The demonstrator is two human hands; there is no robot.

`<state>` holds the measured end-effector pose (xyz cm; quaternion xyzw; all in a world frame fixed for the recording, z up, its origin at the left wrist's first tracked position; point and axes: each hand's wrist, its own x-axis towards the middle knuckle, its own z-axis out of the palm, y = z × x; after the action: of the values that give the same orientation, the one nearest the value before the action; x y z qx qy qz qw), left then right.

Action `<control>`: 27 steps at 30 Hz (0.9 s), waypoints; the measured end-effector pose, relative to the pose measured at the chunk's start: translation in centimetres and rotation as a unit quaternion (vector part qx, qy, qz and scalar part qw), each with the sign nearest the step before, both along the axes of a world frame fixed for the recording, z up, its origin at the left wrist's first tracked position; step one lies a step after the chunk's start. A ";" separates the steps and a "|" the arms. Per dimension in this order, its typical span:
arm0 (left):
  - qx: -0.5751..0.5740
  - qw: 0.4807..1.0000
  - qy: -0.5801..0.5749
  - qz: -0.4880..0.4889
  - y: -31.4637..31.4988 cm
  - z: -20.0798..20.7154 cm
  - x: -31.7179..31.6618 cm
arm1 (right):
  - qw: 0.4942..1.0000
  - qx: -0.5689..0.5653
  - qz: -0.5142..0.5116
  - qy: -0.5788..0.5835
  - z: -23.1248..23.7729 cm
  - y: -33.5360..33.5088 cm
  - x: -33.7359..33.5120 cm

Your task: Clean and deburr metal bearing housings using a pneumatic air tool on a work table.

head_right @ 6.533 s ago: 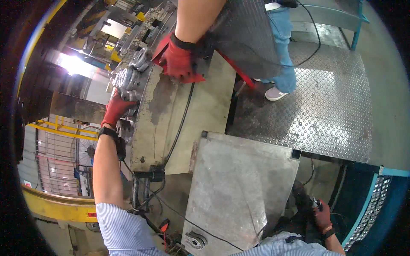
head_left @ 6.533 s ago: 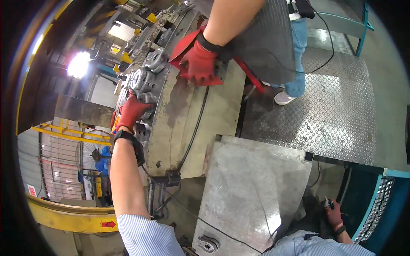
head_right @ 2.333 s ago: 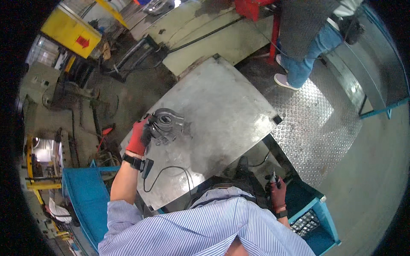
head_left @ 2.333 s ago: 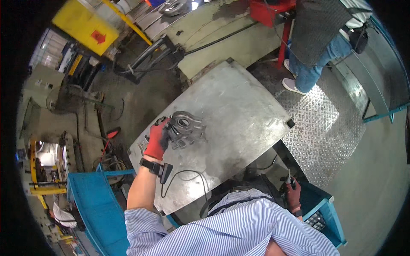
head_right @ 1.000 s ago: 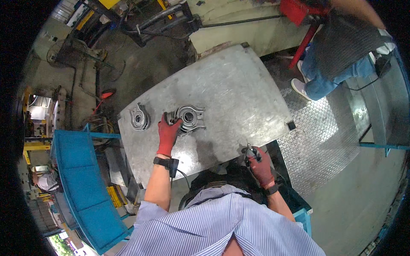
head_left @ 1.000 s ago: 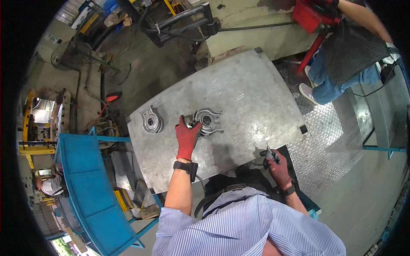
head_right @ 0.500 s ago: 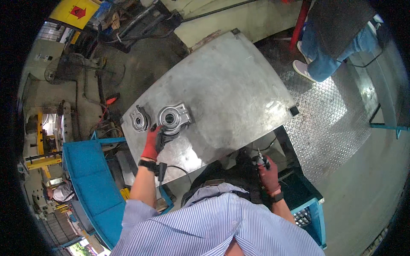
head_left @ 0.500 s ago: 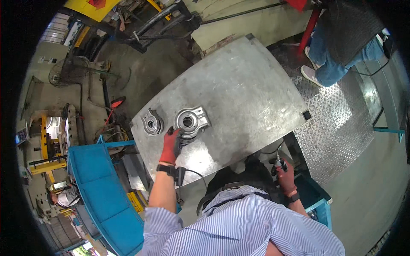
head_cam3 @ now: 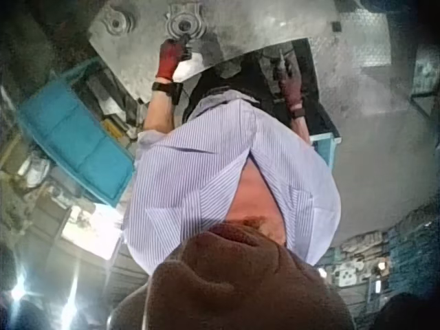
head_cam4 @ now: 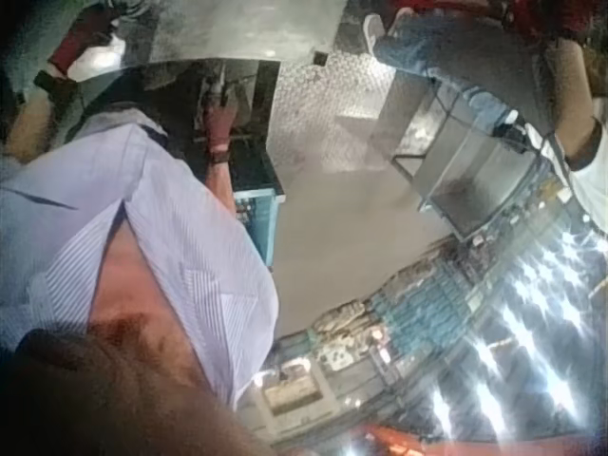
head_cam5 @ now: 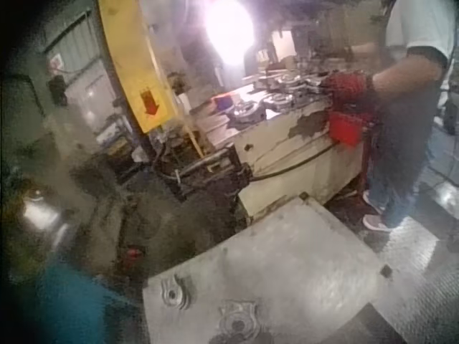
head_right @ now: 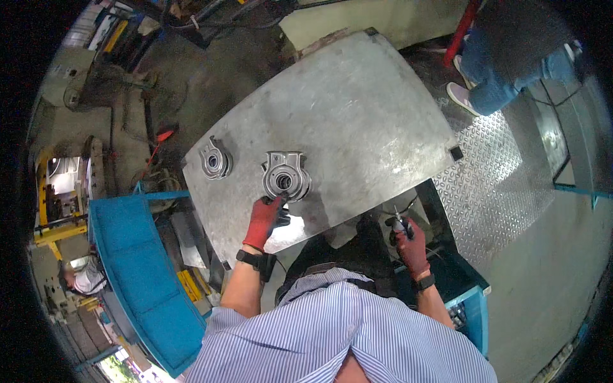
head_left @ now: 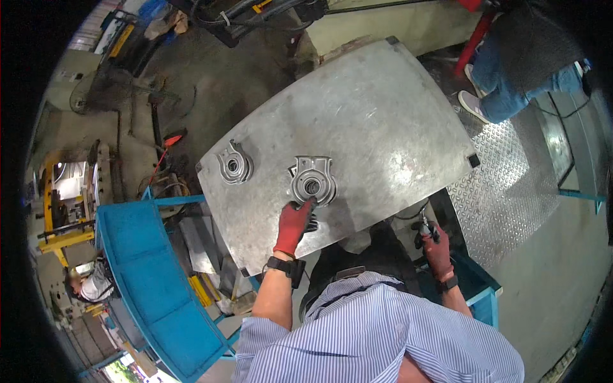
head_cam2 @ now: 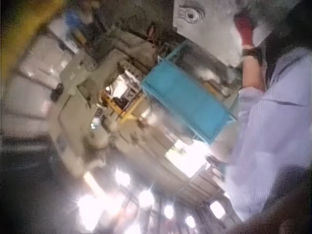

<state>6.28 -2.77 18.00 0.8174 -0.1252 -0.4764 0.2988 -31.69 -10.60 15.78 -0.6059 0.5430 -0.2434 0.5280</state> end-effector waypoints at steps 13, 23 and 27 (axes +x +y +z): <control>-0.082 0.824 -0.391 -0.402 -4.0 1.4 5.9 | 0.989 -0.003 -0.147 0.010 -0.2 16.1 7.7; -0.204 0.887 -0.231 -0.343 1.6 3.4 8.6 | 0.974 0.000 -0.225 -0.018 3.4 26.0 14.4; -0.233 0.954 0.055 -0.180 8.1 0.4 9.0 | 0.985 -0.021 -0.172 0.012 2.0 27.0 14.8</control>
<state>15.24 5.33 18.40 0.6620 -0.3606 -0.5239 0.3965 -16.84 16.44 17.77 -0.5176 0.6398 -0.3346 0.4590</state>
